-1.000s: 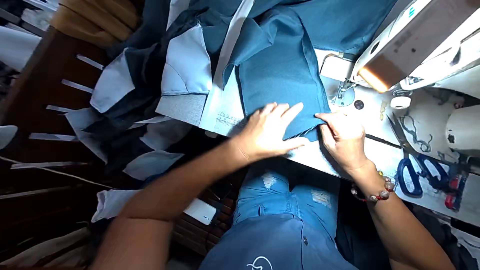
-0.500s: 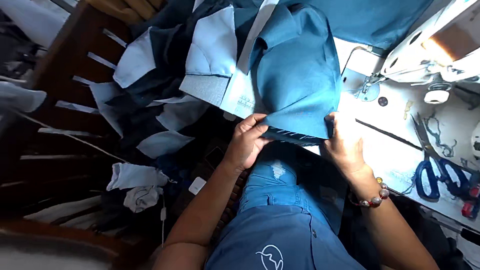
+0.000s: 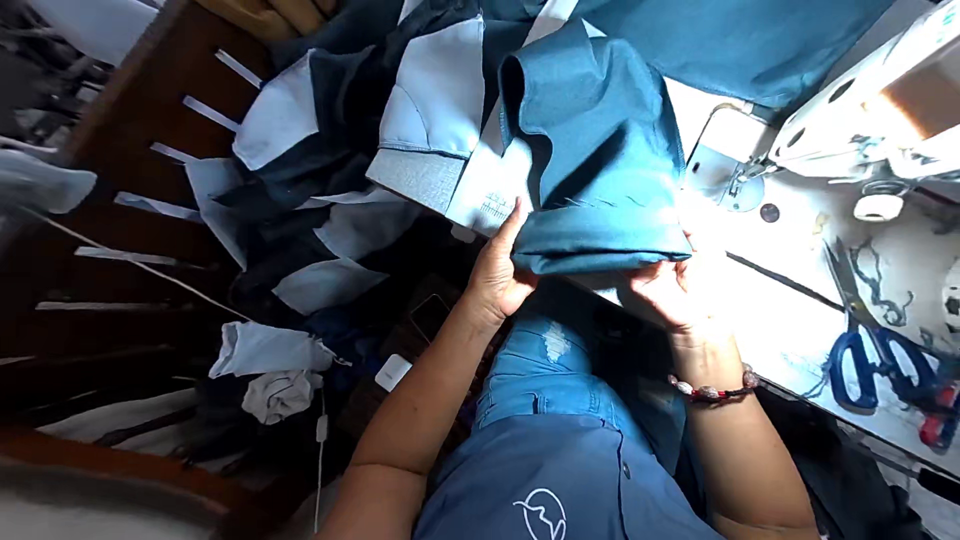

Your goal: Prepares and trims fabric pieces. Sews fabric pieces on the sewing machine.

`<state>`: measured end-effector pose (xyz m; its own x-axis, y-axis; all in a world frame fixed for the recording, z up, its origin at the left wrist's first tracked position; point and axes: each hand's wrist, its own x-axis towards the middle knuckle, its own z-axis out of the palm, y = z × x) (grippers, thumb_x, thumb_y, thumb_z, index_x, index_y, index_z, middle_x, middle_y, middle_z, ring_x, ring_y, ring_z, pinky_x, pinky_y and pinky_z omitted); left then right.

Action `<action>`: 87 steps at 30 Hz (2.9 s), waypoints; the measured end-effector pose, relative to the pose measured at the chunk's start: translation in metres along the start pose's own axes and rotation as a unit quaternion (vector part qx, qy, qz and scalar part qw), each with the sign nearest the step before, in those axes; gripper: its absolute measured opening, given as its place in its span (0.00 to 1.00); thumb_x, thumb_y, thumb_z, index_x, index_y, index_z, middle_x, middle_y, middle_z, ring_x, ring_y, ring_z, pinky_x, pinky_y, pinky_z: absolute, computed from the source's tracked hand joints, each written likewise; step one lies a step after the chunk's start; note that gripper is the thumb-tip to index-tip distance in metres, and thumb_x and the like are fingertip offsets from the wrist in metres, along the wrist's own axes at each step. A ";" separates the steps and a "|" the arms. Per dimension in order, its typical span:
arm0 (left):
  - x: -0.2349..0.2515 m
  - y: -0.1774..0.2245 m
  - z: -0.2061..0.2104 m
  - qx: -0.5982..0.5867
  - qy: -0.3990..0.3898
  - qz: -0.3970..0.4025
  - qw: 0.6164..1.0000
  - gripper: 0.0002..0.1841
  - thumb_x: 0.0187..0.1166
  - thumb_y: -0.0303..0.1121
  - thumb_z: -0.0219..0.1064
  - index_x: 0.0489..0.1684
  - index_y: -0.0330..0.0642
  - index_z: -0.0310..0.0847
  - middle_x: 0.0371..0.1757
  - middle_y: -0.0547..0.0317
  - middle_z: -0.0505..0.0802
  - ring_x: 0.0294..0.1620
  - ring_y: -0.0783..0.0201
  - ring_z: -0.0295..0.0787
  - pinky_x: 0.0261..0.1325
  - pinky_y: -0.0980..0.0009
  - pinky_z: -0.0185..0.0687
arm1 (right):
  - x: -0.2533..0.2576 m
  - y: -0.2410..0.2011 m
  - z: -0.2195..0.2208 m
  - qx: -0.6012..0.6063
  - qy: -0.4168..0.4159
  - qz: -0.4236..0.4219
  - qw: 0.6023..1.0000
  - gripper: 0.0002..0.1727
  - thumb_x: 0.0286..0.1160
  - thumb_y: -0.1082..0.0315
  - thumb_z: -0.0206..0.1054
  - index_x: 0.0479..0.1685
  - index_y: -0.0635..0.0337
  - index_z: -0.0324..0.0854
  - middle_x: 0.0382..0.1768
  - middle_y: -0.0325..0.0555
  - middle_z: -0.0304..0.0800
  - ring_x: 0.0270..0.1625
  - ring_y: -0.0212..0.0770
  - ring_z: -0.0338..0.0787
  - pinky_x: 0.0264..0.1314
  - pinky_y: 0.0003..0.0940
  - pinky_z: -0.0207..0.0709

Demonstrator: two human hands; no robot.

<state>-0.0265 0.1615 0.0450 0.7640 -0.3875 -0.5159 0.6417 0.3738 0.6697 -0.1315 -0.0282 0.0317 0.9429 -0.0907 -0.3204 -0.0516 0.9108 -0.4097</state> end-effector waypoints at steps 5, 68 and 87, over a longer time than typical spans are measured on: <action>0.011 0.021 -0.016 0.438 -0.069 0.395 0.805 0.21 0.92 0.35 0.50 0.61 0.27 0.83 0.60 0.47 0.90 0.64 0.67 0.85 0.71 0.68 0.78 | -0.001 -0.028 -0.008 -0.143 -0.099 -0.081 0.981 0.08 0.75 0.58 0.65 0.42 0.45 0.89 0.36 0.29 0.93 0.37 0.22 0.88 0.42 0.20 0.82; 0.060 -0.024 0.037 0.648 -0.222 0.408 0.604 0.11 0.80 0.29 0.65 0.51 0.39 0.94 0.44 0.50 0.97 0.49 0.54 0.92 0.56 0.59 0.82 | 0.030 -0.063 -0.036 -0.846 -0.010 -0.328 0.421 0.20 0.83 0.52 0.59 0.39 0.53 0.93 0.46 0.53 0.88 0.55 0.61 0.80 0.57 0.60 0.58; 0.057 -0.021 0.033 0.713 -0.162 0.464 0.500 0.09 0.79 0.31 0.69 0.45 0.37 0.95 0.47 0.44 0.93 0.53 0.44 0.90 0.54 0.55 0.85 | 0.053 -0.034 -0.024 -0.840 -0.064 -0.397 0.365 0.16 0.76 0.67 0.56 0.41 0.55 0.93 0.39 0.54 0.90 0.51 0.65 0.83 0.52 0.61 0.63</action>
<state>0.0015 0.1037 0.0197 0.4897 -0.8073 0.3293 -0.8554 -0.3718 0.3606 -0.0877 -0.0742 0.0083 0.8821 0.0593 0.4674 0.2269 -0.9229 -0.3111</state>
